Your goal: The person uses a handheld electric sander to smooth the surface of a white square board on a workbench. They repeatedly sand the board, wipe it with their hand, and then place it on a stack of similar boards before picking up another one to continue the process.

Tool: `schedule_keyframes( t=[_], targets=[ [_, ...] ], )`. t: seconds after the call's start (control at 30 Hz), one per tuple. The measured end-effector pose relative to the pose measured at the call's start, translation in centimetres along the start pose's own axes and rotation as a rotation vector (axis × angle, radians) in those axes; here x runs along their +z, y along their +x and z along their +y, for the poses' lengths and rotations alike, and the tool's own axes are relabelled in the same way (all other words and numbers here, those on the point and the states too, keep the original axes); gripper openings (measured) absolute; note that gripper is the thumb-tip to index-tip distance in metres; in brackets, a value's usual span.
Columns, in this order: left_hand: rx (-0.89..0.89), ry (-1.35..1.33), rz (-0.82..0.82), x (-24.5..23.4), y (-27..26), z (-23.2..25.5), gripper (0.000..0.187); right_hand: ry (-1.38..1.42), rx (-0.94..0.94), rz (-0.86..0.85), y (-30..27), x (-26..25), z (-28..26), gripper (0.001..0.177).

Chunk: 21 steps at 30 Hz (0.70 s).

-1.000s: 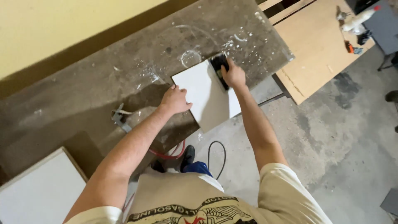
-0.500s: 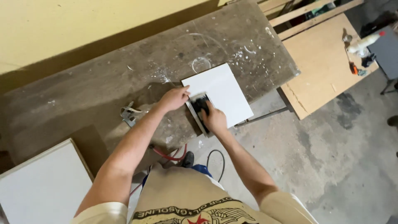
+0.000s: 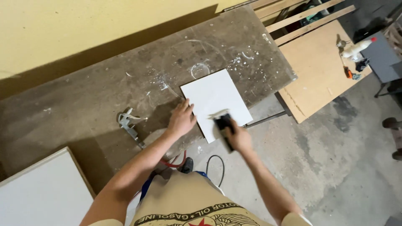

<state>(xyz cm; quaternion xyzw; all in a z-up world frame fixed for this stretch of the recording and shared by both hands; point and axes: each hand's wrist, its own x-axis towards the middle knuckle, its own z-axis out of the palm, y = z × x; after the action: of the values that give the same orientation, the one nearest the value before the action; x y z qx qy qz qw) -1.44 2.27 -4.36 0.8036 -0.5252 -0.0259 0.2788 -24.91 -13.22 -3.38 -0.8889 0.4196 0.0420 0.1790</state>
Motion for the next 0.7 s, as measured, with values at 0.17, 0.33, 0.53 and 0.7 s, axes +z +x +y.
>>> schedule_keyframes(
  t=[0.17, 0.33, 0.53, 0.7],
  targets=[
    [0.011, 0.126, -0.252, 2.0, 0.8, -0.8, 0.077, -0.091, 0.08, 0.145, 11.3, -1.0, 6.7, 0.048],
    [-0.029, 0.089, -0.287, 2.9, 1.0, -1.8, 0.081, -0.018, 0.014, 0.157, 24.4, -1.0, -0.3, 0.039],
    [0.004, 0.065, -0.2, -2.7, -1.1, -0.9, 0.063, 0.074, -0.201, 0.047, 20.4, 3.7, -14.3, 0.046],
    [-0.214, 0.274, 0.328, -4.4, -8.7, -6.7, 0.028, 0.11, -0.296, 0.009, 14.0, 8.2, -19.5, 0.044]
  ],
)
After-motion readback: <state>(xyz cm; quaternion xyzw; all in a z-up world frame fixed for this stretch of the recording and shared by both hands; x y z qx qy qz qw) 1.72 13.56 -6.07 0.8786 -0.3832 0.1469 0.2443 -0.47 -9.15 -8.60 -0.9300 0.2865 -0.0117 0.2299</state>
